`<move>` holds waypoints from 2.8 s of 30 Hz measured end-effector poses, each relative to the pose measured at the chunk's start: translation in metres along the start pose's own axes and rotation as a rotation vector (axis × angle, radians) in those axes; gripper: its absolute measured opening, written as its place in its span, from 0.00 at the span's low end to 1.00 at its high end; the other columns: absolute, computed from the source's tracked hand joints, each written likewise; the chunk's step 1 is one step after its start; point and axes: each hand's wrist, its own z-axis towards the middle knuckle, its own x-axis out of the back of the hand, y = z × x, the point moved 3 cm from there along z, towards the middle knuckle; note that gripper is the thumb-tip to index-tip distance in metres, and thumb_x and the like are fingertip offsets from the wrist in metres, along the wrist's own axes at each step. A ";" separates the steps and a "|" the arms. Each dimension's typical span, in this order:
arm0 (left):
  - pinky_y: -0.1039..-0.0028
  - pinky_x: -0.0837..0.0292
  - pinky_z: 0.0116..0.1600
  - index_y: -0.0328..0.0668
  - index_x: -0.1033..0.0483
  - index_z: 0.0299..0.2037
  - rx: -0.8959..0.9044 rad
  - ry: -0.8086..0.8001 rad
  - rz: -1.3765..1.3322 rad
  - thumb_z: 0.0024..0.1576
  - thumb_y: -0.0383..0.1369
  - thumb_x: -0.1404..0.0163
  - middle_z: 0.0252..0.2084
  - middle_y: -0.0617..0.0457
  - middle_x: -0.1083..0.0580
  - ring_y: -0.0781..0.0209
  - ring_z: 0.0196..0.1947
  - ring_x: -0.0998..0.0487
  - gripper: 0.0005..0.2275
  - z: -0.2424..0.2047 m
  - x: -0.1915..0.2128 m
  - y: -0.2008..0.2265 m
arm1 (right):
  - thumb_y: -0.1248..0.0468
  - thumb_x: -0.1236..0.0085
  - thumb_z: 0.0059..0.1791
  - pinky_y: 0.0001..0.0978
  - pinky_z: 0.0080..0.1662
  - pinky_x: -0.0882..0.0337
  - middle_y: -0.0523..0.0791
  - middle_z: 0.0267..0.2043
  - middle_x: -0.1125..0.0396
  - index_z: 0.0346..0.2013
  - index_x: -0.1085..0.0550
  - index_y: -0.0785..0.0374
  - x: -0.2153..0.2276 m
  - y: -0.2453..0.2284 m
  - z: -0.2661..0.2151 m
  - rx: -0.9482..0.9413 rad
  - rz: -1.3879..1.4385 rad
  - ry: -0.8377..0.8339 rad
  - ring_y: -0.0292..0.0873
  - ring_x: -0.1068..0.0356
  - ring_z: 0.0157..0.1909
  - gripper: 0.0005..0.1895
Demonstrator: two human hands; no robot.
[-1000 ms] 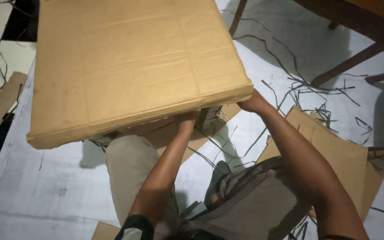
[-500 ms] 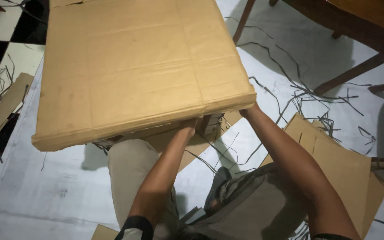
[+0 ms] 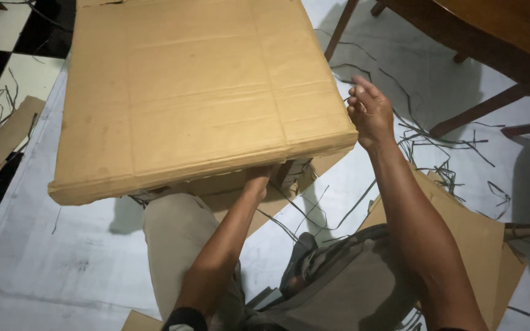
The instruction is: Packaging and strapping a wooden stool using cardboard sheets and plastic straps.
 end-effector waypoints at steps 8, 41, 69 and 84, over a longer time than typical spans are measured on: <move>0.55 0.38 0.71 0.41 0.20 0.55 0.031 0.044 0.591 0.54 0.56 0.50 0.61 0.48 0.25 0.46 0.68 0.33 0.29 0.080 0.073 -0.121 | 0.65 0.37 0.52 0.19 0.39 0.25 0.47 0.46 0.25 0.62 0.31 0.60 -0.025 -0.028 -0.019 0.240 -0.107 -0.134 0.35 0.23 0.42 0.24; 0.62 0.30 0.49 0.15 0.20 0.51 -1.833 0.286 0.629 0.73 0.10 0.44 0.47 0.33 0.22 0.47 0.41 0.27 0.01 -0.253 0.234 0.325 | 0.70 0.49 0.55 0.35 0.37 0.26 0.53 0.38 0.24 0.44 0.20 0.74 -0.089 -0.071 -0.084 0.871 -0.948 -0.053 0.45 0.28 0.32 0.11; 0.57 0.29 0.65 0.53 0.18 0.53 -0.990 -0.472 0.375 0.59 0.42 0.44 0.53 0.49 0.20 0.45 0.59 0.23 0.14 -0.171 -0.127 0.253 | 0.65 0.39 0.54 0.34 0.37 0.25 0.48 0.32 0.24 0.37 0.18 0.63 -0.049 -0.037 -0.028 0.429 -0.368 -0.073 0.36 0.28 0.36 0.05; 0.34 0.53 0.70 0.50 0.50 0.77 -1.575 0.172 1.616 0.50 0.53 0.37 0.75 0.41 0.44 0.35 0.75 0.47 0.47 -0.215 -0.048 0.199 | 0.58 0.37 0.55 0.27 0.40 0.24 0.48 0.35 0.25 0.45 0.19 0.63 -0.044 -0.053 -0.018 0.383 -0.480 -0.045 0.37 0.26 0.35 0.11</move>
